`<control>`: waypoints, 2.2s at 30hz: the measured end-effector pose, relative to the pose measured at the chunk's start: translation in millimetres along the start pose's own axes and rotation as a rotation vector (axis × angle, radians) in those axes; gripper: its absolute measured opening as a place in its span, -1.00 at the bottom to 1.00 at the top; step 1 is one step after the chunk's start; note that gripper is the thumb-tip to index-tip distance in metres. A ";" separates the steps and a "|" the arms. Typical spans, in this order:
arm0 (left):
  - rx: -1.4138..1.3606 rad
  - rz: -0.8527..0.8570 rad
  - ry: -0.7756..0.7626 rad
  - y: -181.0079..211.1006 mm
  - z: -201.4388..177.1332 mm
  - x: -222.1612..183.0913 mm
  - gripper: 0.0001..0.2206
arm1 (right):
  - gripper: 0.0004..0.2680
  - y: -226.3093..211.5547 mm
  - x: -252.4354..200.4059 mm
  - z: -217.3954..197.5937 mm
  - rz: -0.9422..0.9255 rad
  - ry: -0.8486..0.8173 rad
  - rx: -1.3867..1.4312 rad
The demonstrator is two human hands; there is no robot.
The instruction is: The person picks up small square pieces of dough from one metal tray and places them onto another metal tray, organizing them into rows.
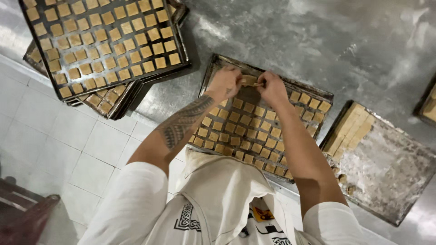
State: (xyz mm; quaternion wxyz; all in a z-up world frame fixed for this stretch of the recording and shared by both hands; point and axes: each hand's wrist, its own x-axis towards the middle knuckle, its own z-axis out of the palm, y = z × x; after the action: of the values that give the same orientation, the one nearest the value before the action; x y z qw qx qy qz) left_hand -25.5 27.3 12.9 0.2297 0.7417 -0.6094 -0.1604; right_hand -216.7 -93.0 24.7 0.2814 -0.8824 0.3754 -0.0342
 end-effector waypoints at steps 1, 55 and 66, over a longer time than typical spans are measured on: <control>-0.089 -0.006 0.015 0.9 -2.5 -0.7 -0.85 | -0.81 5.7 -4.4 -2.1 0.077 -0.012 0.106; 0.218 0.019 -0.063 5.8 -19.8 -5.2 -0.64 | -0.78 3.7 -42.2 12.3 -0.104 0.113 -0.138; 0.131 0.079 -0.014 -17.1 34.9 12.2 -0.87 | -0.81 -1.8 5.9 22.7 -0.248 0.103 -0.243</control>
State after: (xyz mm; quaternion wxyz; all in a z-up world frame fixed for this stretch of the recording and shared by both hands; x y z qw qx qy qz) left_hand -26.8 12.9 -25.2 0.1827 0.7294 -0.6489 -0.1161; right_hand -205.2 -85.3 5.7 0.1468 -0.9465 0.2792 -0.0684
